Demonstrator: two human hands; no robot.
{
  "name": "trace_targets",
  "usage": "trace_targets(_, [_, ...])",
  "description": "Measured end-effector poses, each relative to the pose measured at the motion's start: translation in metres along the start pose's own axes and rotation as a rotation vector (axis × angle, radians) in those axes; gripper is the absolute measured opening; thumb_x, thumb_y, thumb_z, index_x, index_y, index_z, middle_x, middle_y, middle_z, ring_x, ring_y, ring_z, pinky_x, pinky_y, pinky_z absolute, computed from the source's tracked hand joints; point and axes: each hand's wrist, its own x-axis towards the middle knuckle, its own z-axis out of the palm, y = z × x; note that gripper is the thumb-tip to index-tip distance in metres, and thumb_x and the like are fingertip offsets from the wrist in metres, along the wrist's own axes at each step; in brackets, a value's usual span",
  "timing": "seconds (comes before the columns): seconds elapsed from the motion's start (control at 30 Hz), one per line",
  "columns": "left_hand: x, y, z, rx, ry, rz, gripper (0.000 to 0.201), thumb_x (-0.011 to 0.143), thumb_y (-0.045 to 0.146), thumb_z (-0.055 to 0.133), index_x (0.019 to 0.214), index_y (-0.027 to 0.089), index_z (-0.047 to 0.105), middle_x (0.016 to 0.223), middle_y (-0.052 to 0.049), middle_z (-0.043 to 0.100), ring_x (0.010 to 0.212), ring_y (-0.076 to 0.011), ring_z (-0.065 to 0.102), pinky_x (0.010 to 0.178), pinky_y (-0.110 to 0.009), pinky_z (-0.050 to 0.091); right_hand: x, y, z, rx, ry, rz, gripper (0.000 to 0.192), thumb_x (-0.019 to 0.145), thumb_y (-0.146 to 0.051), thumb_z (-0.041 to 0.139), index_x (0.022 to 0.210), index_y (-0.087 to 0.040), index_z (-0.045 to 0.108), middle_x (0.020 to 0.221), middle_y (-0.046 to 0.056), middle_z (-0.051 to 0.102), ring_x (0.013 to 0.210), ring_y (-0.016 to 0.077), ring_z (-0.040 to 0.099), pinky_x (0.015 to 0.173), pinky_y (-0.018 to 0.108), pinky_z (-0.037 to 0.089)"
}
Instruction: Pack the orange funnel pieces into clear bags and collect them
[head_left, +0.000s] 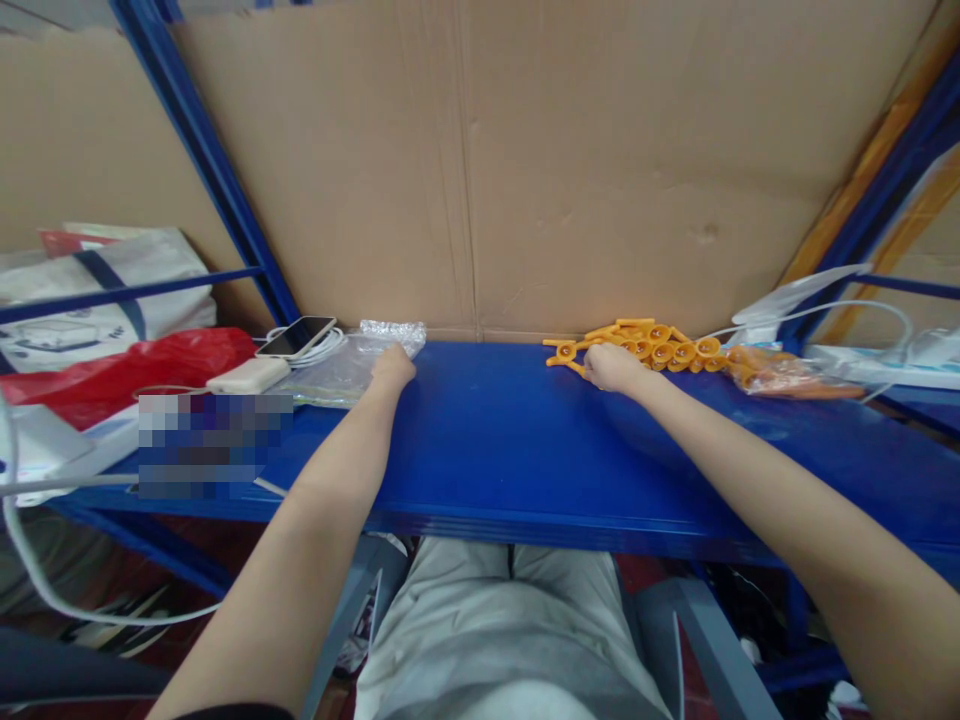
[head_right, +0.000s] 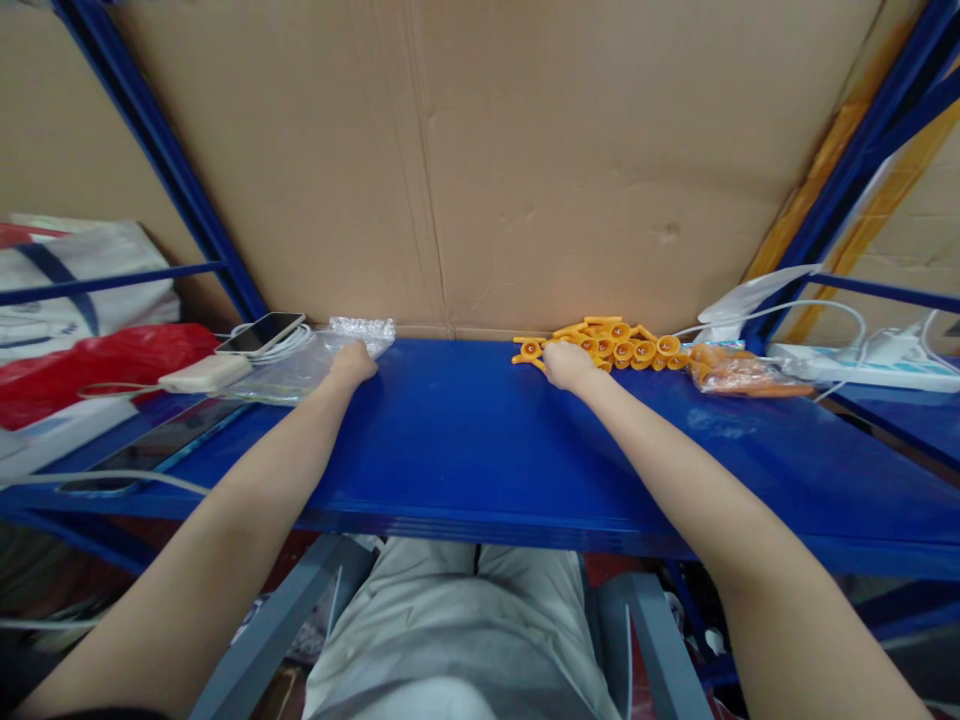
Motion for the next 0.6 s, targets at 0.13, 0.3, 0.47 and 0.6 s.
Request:
trace_targets(0.13, [-0.002,0.001,-0.005,0.027,0.005,0.012,0.043,0.081,0.009,0.059,0.124,0.004,0.061,0.125,-0.027,0.066,0.12,-0.0374,0.063,0.098,-0.044,0.052,-0.001,0.003,0.007,-0.036,0.001,0.027,0.023,0.092,-0.022,0.054,0.088,-0.013,0.075,0.094,0.018,0.076,0.1,0.0302,0.071,0.084,0.032,0.051])
trace_targets(0.3, [-0.01,0.005,-0.015,0.021,0.064,0.005,0.038,0.088,0.005,0.052,0.125,0.006,0.061,0.125,-0.023,0.067,0.117,-0.033,0.065,0.093,-0.037,0.053,-0.01,0.013,0.015,-0.025,-0.001,0.054,0.026,0.094,-0.026,0.052,0.105,-0.016,0.073,0.105,0.014,0.076,0.097,0.0258,0.071,0.076,0.029,0.05])
trace_targets(0.47, [-0.013,0.014,-0.024,-0.036,0.197,0.101,0.042,0.09,0.006,0.047,0.13,0.012,0.057,0.112,-0.02,0.072,0.11,-0.0345,0.068,0.088,-0.041,0.053,-0.014,0.019,0.01,-0.022,-0.068,0.031,0.032,0.089,-0.026,0.058,0.119,-0.017,0.067,0.115,0.012,0.074,0.101,0.0256,0.07,0.076,0.029,0.05])
trace_targets(0.6, [-0.017,0.029,-0.02,-0.084,0.27,0.38,0.048,0.09,0.004,0.04,0.135,0.014,0.056,0.108,-0.017,0.074,0.108,-0.0313,0.069,0.093,-0.042,0.053,-0.017,0.019,0.004,-0.088,-0.118,0.056,0.037,0.09,-0.033,0.057,0.121,-0.014,0.067,0.115,0.016,0.073,0.104,0.0295,0.069,0.077,0.032,0.05])
